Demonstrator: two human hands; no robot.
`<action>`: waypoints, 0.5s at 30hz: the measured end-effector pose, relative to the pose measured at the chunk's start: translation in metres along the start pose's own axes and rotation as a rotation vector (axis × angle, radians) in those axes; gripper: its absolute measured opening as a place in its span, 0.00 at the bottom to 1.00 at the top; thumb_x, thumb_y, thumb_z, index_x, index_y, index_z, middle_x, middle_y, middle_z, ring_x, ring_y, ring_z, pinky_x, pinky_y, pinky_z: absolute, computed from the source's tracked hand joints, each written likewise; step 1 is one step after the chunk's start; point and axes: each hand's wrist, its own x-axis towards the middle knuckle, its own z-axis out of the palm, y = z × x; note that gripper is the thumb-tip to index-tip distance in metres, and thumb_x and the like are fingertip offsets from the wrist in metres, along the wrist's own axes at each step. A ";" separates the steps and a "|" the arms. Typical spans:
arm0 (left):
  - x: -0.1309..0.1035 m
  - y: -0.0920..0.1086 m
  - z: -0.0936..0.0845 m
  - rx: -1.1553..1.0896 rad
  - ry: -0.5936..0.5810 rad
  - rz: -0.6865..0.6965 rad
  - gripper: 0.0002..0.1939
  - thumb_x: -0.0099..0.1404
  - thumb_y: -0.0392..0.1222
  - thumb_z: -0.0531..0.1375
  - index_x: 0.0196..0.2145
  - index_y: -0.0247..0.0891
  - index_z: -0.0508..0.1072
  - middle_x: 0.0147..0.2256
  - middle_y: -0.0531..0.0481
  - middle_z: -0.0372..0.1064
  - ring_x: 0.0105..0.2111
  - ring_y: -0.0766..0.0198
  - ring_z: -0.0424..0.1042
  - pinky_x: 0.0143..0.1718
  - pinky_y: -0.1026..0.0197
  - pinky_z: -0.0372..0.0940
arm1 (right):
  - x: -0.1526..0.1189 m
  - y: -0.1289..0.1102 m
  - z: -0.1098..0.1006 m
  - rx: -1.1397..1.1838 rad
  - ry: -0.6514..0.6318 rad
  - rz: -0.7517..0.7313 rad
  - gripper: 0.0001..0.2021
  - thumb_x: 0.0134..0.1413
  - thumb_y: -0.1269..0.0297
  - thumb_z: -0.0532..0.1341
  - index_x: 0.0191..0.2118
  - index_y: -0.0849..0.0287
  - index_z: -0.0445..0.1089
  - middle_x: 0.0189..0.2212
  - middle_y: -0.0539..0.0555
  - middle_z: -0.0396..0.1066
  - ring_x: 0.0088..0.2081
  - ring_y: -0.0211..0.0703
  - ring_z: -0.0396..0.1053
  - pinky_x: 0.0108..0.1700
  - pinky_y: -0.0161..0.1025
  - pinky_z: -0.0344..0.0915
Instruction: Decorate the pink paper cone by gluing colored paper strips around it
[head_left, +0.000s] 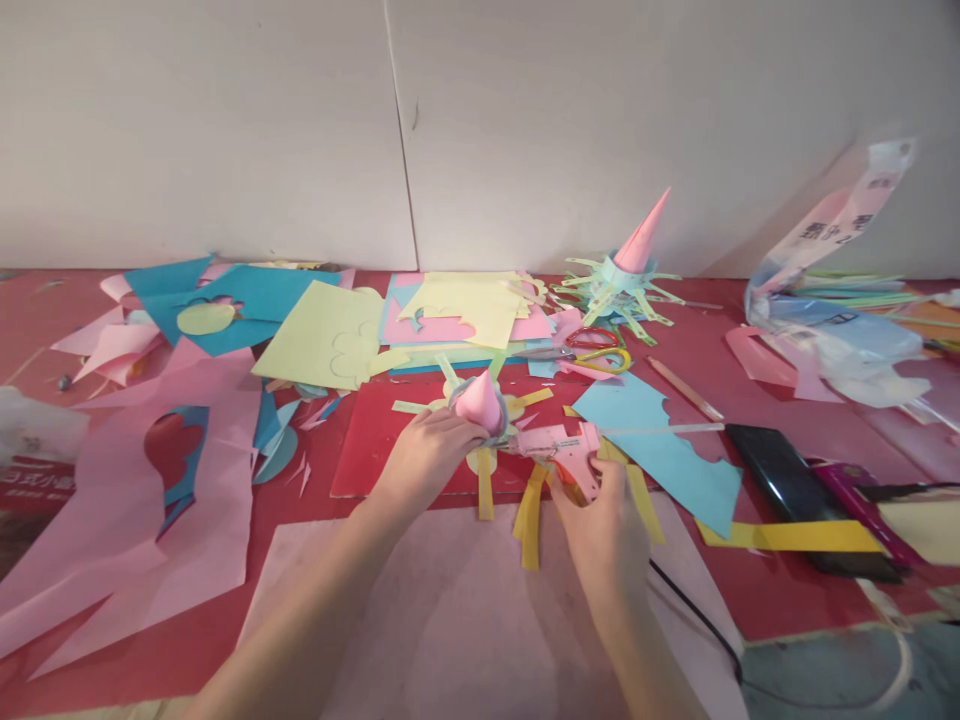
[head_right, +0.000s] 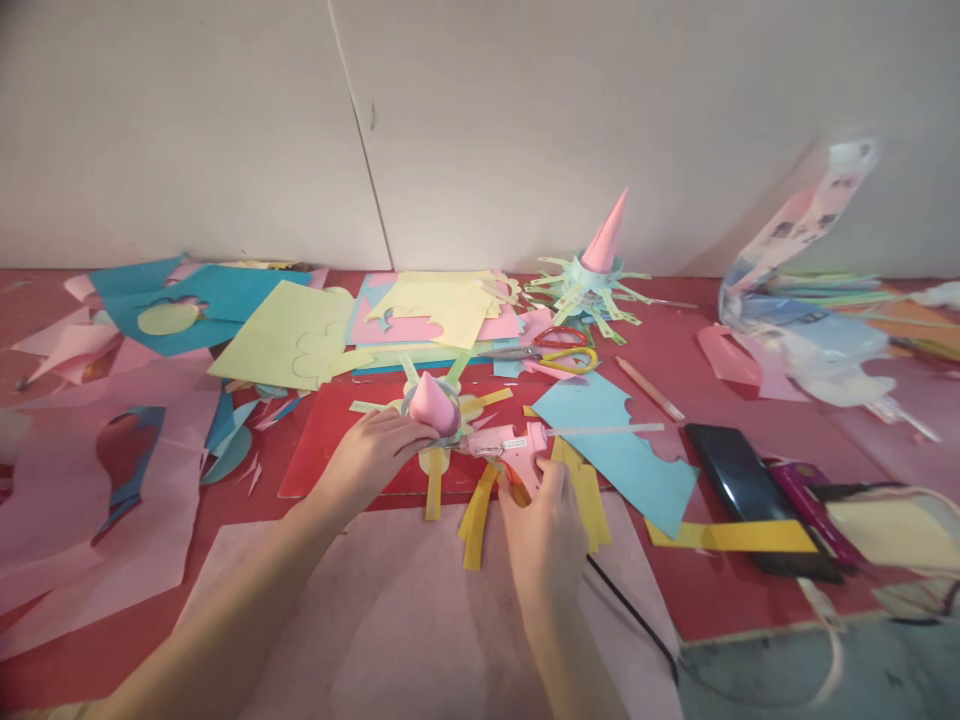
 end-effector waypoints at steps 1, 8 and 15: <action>0.000 0.000 0.000 0.004 0.002 0.008 0.11 0.67 0.36 0.52 0.33 0.39 0.75 0.30 0.53 0.75 0.30 0.65 0.69 0.33 0.61 0.60 | 0.000 0.000 0.000 -0.001 0.004 0.003 0.21 0.50 0.42 0.54 0.37 0.57 0.62 0.32 0.56 0.71 0.31 0.46 0.69 0.22 0.36 0.56; -0.001 0.000 0.003 0.011 0.034 0.024 0.12 0.67 0.35 0.53 0.33 0.39 0.76 0.30 0.52 0.75 0.30 0.66 0.69 0.33 0.61 0.61 | 0.000 0.001 0.001 0.028 0.000 0.024 0.22 0.49 0.42 0.55 0.39 0.57 0.62 0.34 0.57 0.71 0.32 0.46 0.69 0.24 0.36 0.58; 0.000 0.000 0.001 0.020 0.015 0.049 0.12 0.66 0.33 0.53 0.34 0.39 0.76 0.31 0.53 0.75 0.31 0.65 0.70 0.34 0.61 0.61 | 0.000 0.002 0.000 0.011 -0.026 0.045 0.21 0.49 0.43 0.55 0.38 0.56 0.62 0.34 0.55 0.70 0.31 0.45 0.69 0.22 0.35 0.56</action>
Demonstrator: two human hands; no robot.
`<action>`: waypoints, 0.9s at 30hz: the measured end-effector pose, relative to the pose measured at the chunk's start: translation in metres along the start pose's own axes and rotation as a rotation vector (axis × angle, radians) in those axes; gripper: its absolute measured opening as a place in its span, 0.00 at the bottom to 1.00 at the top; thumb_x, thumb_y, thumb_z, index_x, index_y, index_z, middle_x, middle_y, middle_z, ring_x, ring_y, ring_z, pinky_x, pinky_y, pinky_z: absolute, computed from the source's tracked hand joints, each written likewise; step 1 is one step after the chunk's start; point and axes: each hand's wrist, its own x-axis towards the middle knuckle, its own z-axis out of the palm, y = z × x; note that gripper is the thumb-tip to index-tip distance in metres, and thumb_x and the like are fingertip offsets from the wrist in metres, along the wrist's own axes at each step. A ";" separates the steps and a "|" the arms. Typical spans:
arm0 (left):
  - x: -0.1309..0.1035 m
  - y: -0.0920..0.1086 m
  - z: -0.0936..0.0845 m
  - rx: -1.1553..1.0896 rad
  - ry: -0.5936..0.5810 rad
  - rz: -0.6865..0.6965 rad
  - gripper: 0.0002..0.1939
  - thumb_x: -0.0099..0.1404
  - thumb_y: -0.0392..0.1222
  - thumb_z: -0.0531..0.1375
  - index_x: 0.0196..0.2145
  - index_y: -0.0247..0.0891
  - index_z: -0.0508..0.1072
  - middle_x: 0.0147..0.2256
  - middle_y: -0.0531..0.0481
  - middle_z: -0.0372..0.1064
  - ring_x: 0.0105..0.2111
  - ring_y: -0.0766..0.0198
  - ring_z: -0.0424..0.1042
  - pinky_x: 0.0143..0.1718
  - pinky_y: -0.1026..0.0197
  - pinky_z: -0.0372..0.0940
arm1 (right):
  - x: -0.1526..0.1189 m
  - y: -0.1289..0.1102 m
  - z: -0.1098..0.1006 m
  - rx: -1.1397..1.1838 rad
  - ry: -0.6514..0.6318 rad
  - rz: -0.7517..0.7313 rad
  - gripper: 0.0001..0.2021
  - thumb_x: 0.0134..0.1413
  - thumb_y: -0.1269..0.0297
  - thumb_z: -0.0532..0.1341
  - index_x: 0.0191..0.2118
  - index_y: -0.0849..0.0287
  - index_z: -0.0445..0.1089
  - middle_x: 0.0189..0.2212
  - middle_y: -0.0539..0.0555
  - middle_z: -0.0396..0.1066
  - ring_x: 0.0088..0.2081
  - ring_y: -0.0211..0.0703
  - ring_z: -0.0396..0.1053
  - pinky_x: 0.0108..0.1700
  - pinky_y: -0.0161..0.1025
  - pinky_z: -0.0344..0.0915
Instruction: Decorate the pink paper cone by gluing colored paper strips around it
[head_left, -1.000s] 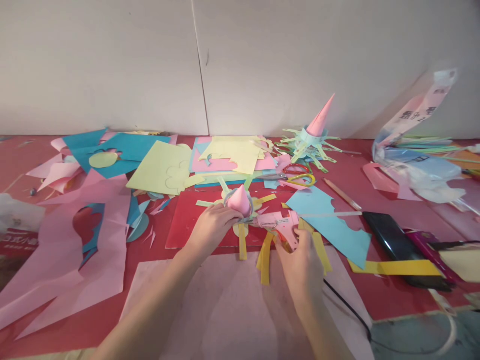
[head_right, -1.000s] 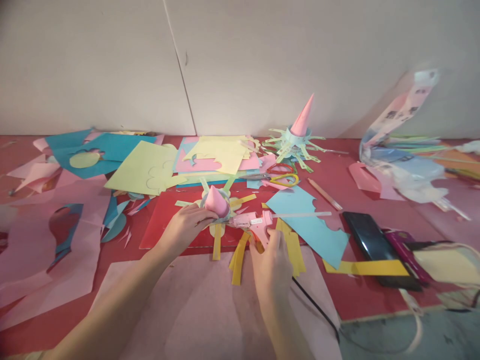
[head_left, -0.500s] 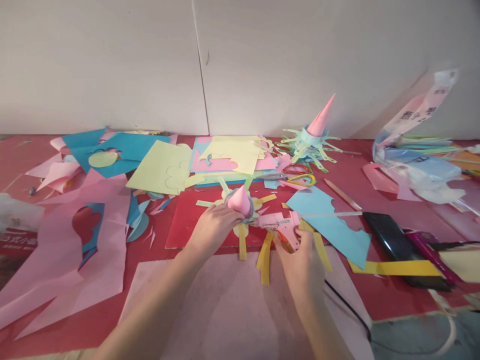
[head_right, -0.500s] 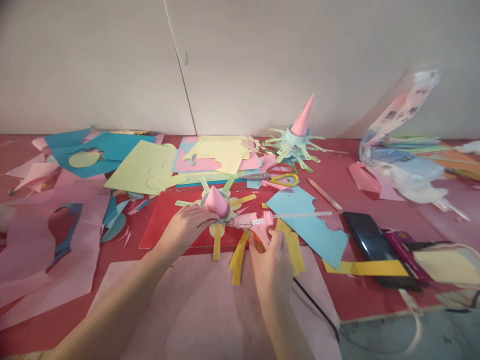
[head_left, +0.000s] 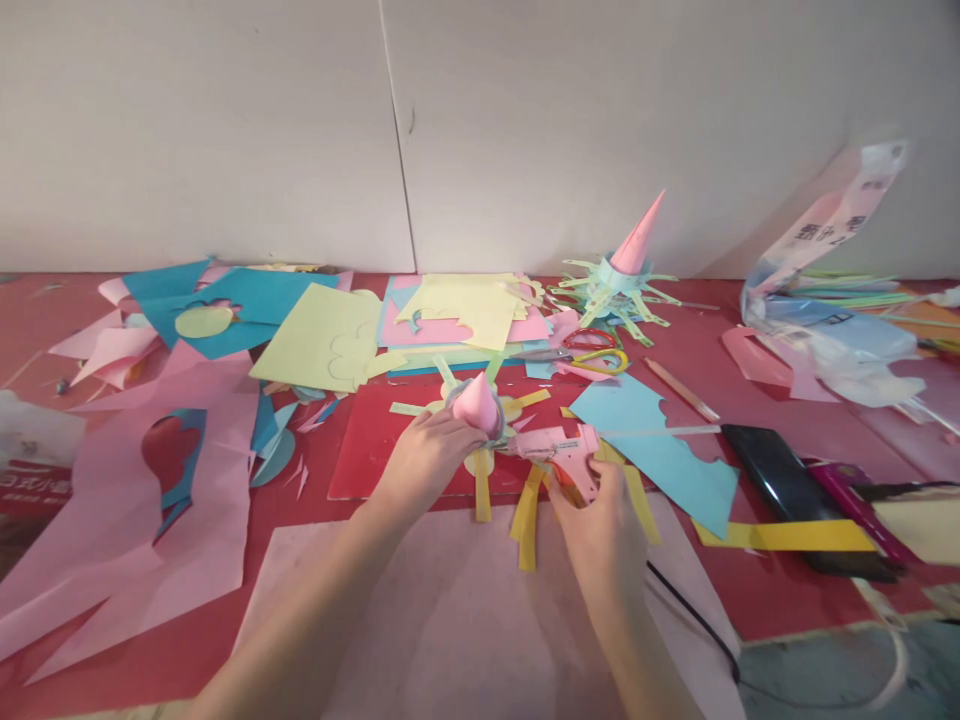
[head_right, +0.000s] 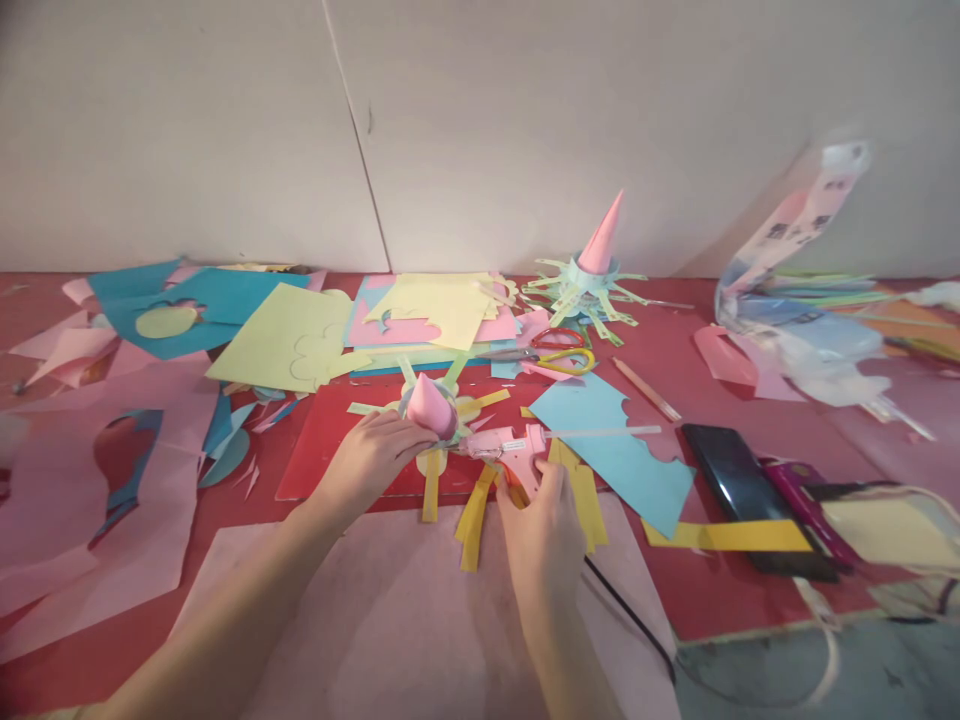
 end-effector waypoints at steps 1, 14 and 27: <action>0.000 0.000 0.000 0.003 0.001 0.003 0.12 0.66 0.33 0.53 0.34 0.39 0.76 0.31 0.53 0.75 0.31 0.65 0.70 0.34 0.61 0.61 | 0.000 0.000 0.000 -0.004 0.003 0.001 0.21 0.48 0.42 0.55 0.38 0.56 0.62 0.33 0.55 0.70 0.31 0.45 0.69 0.22 0.35 0.55; 0.002 0.008 -0.010 0.110 0.155 -0.015 0.10 0.67 0.39 0.54 0.35 0.41 0.76 0.31 0.51 0.72 0.29 0.65 0.67 0.31 0.62 0.58 | 0.003 -0.004 -0.004 0.033 0.043 -0.003 0.26 0.47 0.36 0.53 0.37 0.57 0.62 0.29 0.55 0.69 0.29 0.45 0.67 0.23 0.36 0.56; 0.032 0.017 -0.030 -0.091 0.460 -0.440 0.08 0.60 0.42 0.61 0.38 0.39 0.71 0.36 0.50 0.69 0.35 0.64 0.68 0.36 0.62 0.63 | 0.011 0.009 -0.018 0.174 -0.038 0.154 0.26 0.43 0.43 0.60 0.41 0.57 0.62 0.32 0.55 0.70 0.30 0.45 0.67 0.28 0.37 0.59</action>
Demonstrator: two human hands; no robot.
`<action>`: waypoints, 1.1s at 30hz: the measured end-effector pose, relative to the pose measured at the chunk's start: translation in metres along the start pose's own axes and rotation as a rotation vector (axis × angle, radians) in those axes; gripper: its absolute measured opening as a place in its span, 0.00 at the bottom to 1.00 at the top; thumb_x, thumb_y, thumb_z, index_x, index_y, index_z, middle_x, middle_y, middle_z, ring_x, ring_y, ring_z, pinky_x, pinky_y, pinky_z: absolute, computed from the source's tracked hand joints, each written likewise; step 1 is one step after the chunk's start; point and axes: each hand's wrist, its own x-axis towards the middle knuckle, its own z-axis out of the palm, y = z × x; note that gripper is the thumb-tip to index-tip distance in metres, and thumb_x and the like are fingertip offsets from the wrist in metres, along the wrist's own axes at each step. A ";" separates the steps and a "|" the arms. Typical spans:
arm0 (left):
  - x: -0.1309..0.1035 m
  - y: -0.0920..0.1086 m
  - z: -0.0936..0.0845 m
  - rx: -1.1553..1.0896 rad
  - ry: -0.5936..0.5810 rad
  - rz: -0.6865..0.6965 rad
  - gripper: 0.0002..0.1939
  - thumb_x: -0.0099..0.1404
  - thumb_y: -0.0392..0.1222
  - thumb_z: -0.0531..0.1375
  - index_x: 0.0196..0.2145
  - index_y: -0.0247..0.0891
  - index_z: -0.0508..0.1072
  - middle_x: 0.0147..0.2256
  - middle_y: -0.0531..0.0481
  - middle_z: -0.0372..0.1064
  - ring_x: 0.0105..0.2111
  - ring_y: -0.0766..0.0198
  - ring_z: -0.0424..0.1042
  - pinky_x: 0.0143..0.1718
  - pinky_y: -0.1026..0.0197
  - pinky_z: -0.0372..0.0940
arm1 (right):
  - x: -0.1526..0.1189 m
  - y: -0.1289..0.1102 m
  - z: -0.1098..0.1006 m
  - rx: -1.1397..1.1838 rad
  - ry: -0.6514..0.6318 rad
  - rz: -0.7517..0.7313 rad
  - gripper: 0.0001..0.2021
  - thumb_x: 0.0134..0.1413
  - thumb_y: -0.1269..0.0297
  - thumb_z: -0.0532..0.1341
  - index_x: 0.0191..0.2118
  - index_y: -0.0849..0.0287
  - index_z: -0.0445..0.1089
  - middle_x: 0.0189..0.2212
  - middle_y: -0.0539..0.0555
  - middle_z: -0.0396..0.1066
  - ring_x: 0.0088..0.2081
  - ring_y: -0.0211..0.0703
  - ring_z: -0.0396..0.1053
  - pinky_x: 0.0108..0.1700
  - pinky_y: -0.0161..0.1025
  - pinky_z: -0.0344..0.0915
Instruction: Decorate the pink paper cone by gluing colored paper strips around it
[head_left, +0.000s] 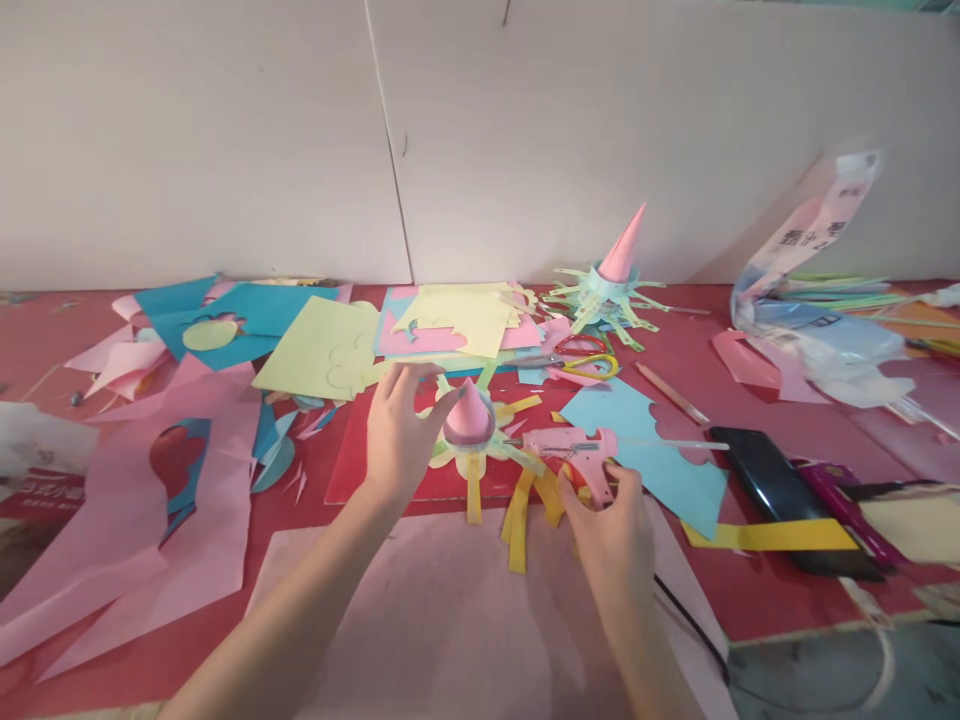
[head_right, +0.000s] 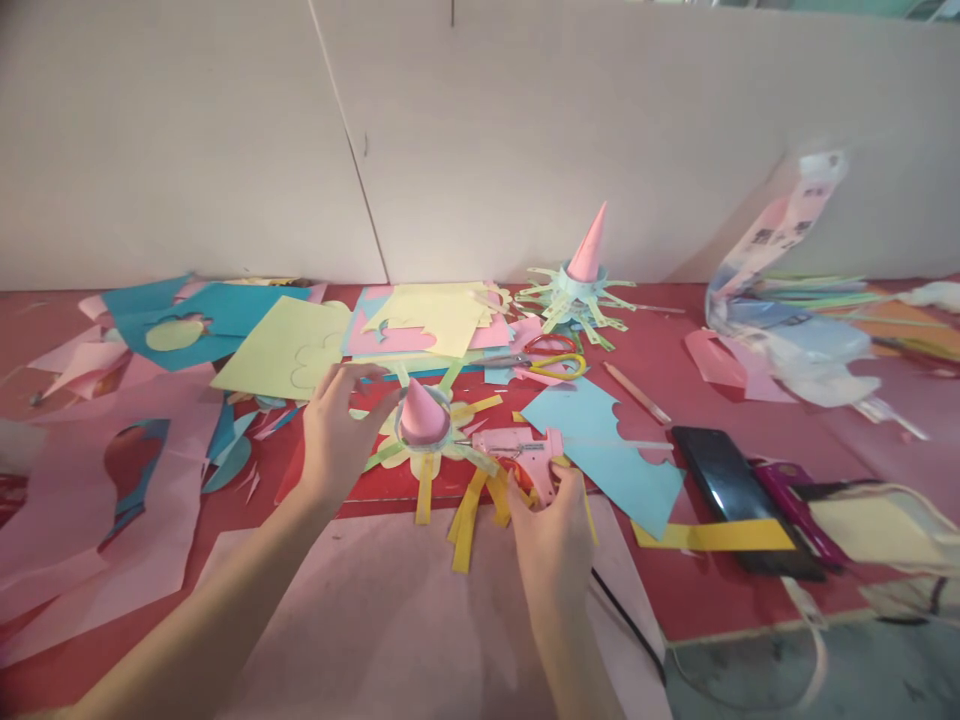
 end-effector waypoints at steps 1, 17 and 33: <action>0.003 0.001 0.003 -0.018 -0.038 -0.022 0.08 0.59 0.42 0.61 0.38 0.40 0.71 0.37 0.50 0.70 0.35 0.64 0.68 0.36 0.61 0.63 | 0.001 0.000 -0.001 0.006 -0.011 0.022 0.25 0.42 0.43 0.60 0.42 0.57 0.62 0.32 0.55 0.70 0.30 0.45 0.67 0.28 0.36 0.58; 0.036 0.015 0.000 -0.079 -0.147 -0.035 0.05 0.60 0.40 0.59 0.34 0.41 0.75 0.35 0.51 0.74 0.31 0.65 0.69 0.36 0.61 0.64 | 0.012 -0.004 -0.017 0.150 -0.089 0.147 0.23 0.40 0.45 0.62 0.38 0.54 0.61 0.29 0.50 0.67 0.28 0.43 0.65 0.29 0.36 0.58; 0.033 -0.002 0.004 -0.180 -0.337 -0.075 0.09 0.60 0.39 0.59 0.39 0.42 0.75 0.40 0.50 0.74 0.38 0.62 0.71 0.40 0.61 0.65 | 0.012 -0.013 -0.010 0.131 -0.075 0.077 0.24 0.39 0.45 0.61 0.40 0.56 0.62 0.27 0.51 0.67 0.28 0.44 0.66 0.28 0.36 0.59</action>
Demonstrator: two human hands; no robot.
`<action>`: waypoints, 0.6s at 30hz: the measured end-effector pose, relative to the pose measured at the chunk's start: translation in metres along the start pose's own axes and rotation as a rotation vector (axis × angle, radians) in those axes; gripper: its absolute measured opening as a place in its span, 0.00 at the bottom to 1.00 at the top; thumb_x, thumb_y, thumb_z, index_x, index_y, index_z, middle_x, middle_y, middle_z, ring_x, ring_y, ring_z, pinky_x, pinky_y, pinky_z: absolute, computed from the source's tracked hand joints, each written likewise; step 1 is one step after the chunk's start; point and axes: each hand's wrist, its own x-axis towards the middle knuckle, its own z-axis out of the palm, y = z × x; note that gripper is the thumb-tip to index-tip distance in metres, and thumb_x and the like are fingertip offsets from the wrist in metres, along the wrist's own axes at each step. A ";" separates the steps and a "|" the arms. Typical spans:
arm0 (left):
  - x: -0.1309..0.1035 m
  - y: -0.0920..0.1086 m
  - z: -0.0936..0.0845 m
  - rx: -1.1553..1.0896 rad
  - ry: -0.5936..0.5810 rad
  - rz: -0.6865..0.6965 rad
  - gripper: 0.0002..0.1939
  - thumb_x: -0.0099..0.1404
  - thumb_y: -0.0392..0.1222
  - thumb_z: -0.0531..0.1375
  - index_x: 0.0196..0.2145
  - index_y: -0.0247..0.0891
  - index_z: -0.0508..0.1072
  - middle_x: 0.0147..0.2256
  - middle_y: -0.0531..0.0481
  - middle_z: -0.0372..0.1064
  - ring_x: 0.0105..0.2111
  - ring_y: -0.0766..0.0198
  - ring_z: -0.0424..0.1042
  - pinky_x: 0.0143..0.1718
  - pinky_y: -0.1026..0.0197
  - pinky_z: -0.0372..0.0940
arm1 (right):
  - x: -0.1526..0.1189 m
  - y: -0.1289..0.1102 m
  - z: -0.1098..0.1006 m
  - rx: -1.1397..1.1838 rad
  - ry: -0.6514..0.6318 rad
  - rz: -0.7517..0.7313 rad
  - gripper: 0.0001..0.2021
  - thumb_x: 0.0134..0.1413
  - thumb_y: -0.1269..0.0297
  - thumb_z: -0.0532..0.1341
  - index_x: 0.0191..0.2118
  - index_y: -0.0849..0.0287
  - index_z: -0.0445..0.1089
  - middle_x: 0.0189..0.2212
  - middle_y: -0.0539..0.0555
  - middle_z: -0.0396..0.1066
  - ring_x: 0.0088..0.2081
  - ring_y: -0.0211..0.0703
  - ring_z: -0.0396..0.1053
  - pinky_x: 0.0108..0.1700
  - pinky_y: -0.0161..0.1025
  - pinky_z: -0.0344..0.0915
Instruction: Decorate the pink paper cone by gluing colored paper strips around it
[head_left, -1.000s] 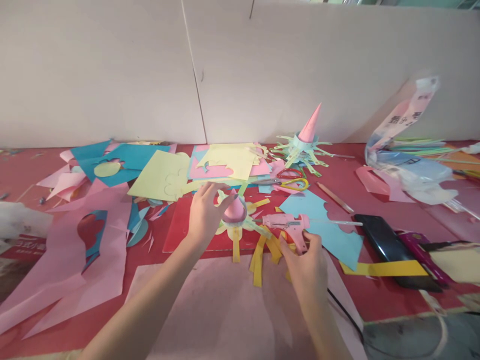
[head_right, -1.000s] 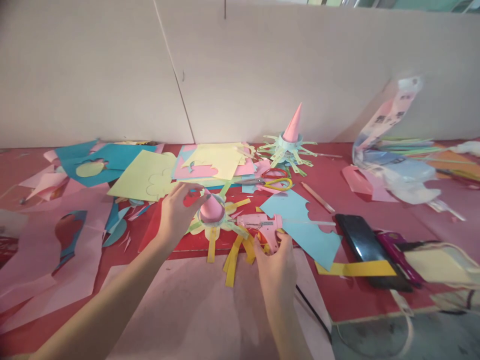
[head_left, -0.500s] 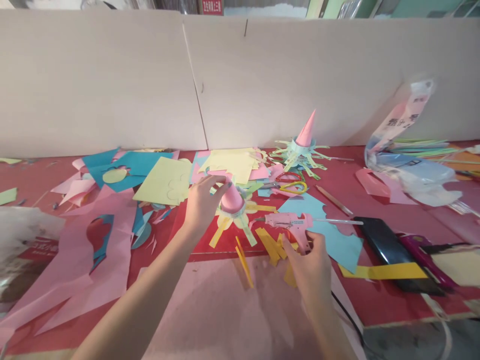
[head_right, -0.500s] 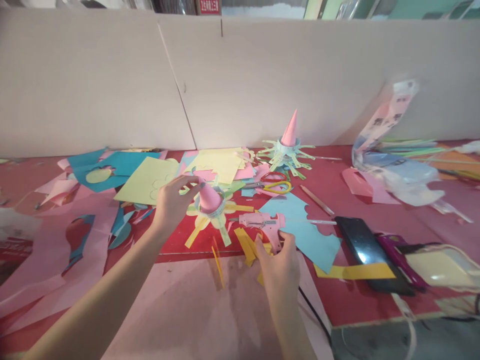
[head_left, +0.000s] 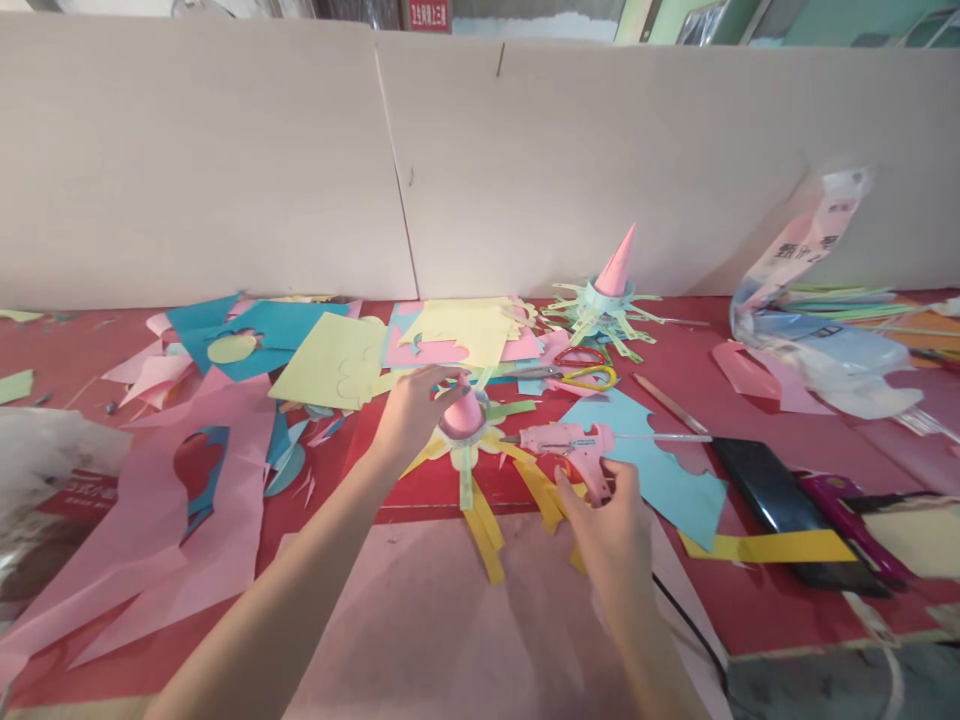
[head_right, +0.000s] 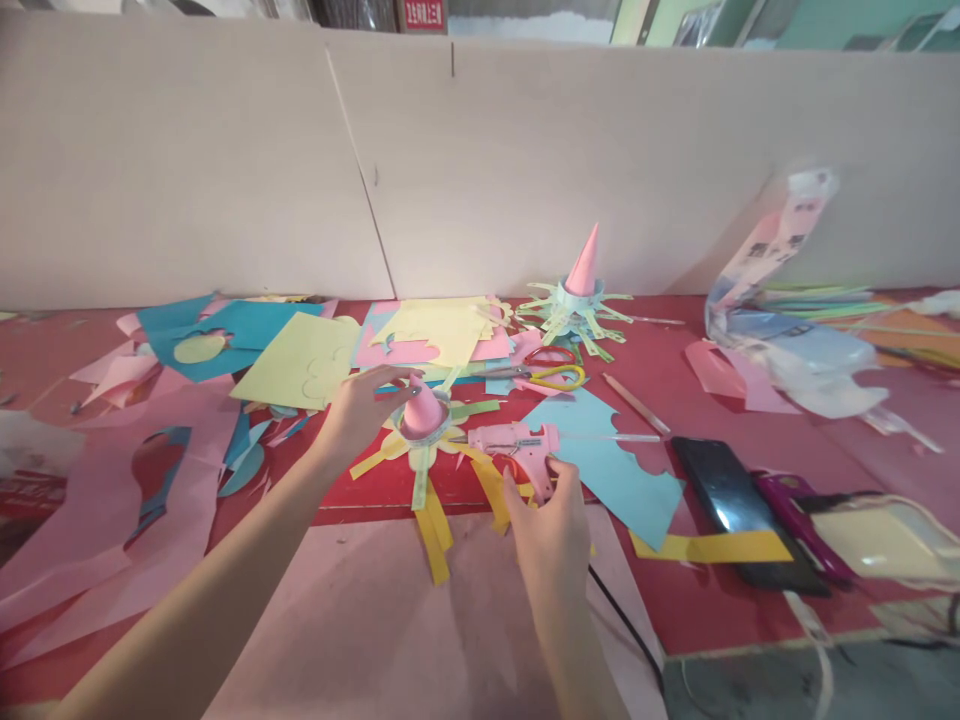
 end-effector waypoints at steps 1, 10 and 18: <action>-0.004 -0.002 0.001 0.007 0.041 0.014 0.11 0.60 0.39 0.59 0.42 0.43 0.74 0.42 0.50 0.72 0.40 0.62 0.71 0.40 0.62 0.65 | -0.001 0.000 0.002 -0.009 0.001 -0.024 0.24 0.40 0.45 0.61 0.40 0.56 0.62 0.27 0.52 0.67 0.28 0.44 0.66 0.28 0.36 0.59; -0.038 -0.026 0.012 0.305 0.162 0.298 0.04 0.64 0.40 0.57 0.35 0.41 0.73 0.34 0.51 0.72 0.35 0.62 0.68 0.37 0.58 0.58 | 0.006 -0.007 0.018 -0.098 -0.004 -0.197 0.20 0.42 0.47 0.58 0.38 0.56 0.61 0.30 0.53 0.69 0.28 0.44 0.66 0.27 0.36 0.58; -0.044 -0.032 0.021 0.381 -0.048 0.330 0.09 0.65 0.42 0.56 0.32 0.42 0.76 0.35 0.52 0.75 0.36 0.61 0.67 0.37 0.55 0.51 | 0.008 0.004 0.037 -0.166 0.021 -0.275 0.20 0.43 0.45 0.57 0.38 0.56 0.61 0.35 0.57 0.71 0.34 0.47 0.69 0.28 0.37 0.58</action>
